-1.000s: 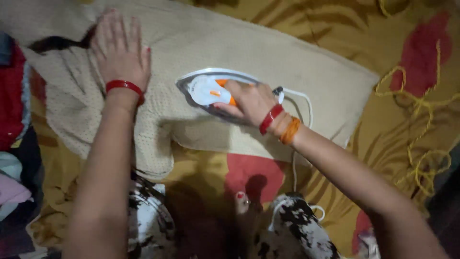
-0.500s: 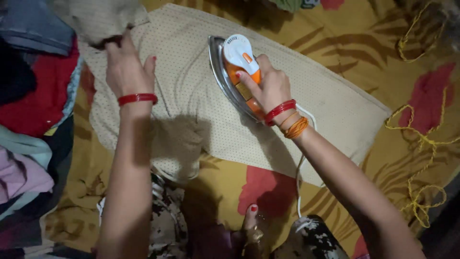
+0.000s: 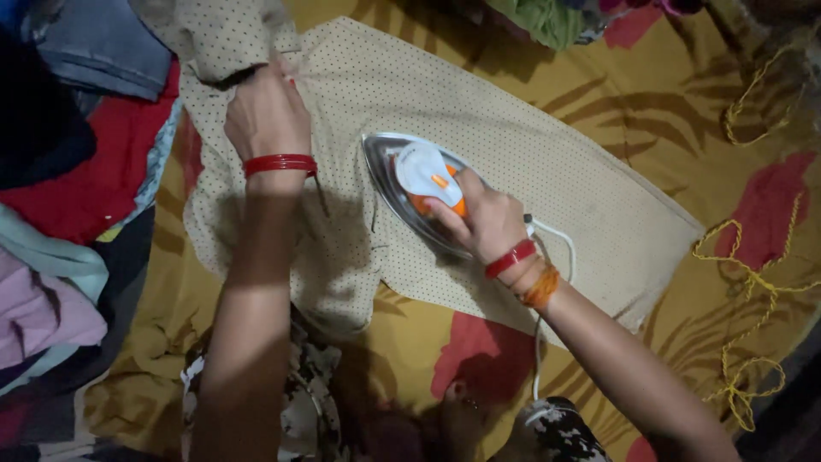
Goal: Ironing and folding a beige patterned garment on a bed surface.
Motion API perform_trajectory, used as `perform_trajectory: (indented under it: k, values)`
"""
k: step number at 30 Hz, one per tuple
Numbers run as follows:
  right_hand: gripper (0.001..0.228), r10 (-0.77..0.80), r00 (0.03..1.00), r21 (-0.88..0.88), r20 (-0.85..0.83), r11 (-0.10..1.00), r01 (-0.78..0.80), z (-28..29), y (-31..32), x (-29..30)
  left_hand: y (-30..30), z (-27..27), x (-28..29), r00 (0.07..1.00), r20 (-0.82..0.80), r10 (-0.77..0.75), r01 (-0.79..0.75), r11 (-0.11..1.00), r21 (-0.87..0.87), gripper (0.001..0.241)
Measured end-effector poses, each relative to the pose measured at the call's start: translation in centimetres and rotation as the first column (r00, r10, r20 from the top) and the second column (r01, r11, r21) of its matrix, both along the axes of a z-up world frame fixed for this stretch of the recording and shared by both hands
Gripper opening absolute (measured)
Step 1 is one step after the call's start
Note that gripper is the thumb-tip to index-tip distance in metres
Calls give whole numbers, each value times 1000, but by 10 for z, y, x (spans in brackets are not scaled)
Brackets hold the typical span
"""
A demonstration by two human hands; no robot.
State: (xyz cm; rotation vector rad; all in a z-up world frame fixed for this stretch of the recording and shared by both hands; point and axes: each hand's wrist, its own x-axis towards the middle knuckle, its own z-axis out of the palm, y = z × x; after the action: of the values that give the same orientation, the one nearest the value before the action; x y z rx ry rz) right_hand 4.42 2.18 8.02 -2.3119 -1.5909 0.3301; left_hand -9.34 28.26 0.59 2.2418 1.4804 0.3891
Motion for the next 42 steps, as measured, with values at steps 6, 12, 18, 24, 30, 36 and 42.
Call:
perform_trajectory:
  k: [6,12,18,24,30,36,42]
  values:
    - [48,-148,989,10,18,989,148,-10,67,18,-20,6,20,984,119,-131,140,988,-66,23]
    - [55,-257,961,139,102,960,242,-26,114,45,-50,6,22,965,68,-254,263,926,-271,57]
    - [55,-158,986,-1,-55,987,158,-12,62,17,-44,6,17,944,-84,-320,297,931,-211,72]
    - [59,-102,991,-50,-92,994,97,-3,-10,-29,-40,26,16,948,-65,-311,281,918,-280,87]
    - [52,-79,997,-22,-3,997,79,-15,-3,-23,-34,-16,17,948,-7,-317,314,942,-118,91]
    - [55,-188,982,-87,-22,979,186,-9,45,-9,-29,-7,11,960,116,-254,275,933,-232,79]
    - [53,-78,990,29,-115,996,82,-6,10,-18,-33,-8,9,931,242,-274,316,936,-154,66]
